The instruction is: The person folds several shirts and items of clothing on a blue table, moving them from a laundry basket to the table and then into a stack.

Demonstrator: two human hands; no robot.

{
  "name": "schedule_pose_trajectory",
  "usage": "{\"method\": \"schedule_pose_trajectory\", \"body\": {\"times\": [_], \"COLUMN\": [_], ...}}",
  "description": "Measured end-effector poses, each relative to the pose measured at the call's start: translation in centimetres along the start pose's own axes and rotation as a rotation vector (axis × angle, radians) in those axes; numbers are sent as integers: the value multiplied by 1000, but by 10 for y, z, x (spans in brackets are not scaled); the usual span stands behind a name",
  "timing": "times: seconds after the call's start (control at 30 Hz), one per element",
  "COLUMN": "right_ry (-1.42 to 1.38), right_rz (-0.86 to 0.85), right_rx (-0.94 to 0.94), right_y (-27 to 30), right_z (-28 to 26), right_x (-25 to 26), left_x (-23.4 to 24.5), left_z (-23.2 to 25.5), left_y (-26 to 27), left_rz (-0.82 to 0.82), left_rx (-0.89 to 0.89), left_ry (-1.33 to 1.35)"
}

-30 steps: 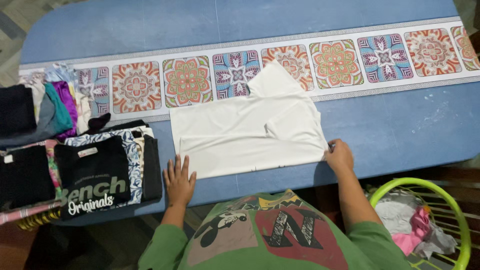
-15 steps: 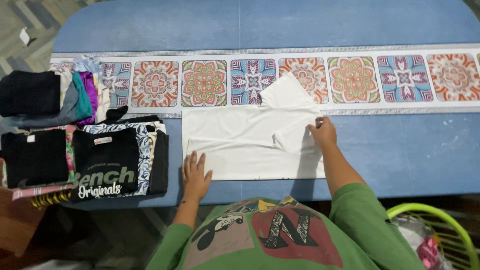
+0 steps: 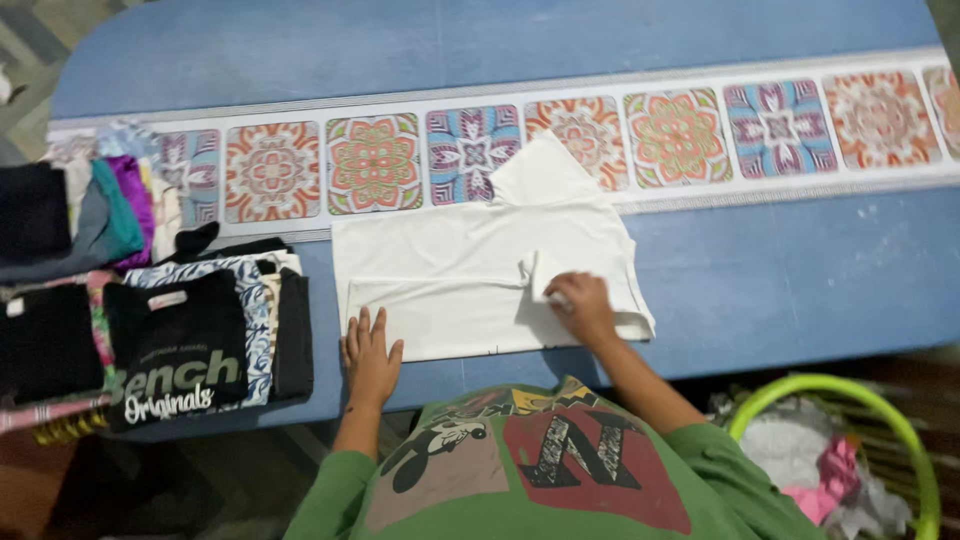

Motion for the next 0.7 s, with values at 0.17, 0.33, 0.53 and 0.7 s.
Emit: {"method": "schedule_pose_trajectory", "body": {"times": [0.17, 0.33, 0.53, 0.7], "right_ry": [-79, -131, -116, -55], "right_rz": [-44, -33, -44, -188], "right_rx": [33, 57, 111, 169], "right_y": [38, 57, 64, 67], "right_z": [-35, -29, -25, -29], "right_x": [-5, -19, -27, -20], "left_x": [0, 0, 0, 2], "left_z": [1, -2, -4, -3], "left_y": [1, -1, -1, 0], "left_rz": [-15, -42, -34, -42], "left_rx": [-16, -36, -61, -56], "left_ry": [-12, -36, -52, -27]}}
Point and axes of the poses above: each hand's wrist, its own y-axis away from the middle knuckle, its own x-axis out of the back of the hand, z = x × y, the point moved 5 cm from there along -y, towards the middle knuckle, and after that the axes turned 14 degrees about y, right-handed, at the moved point
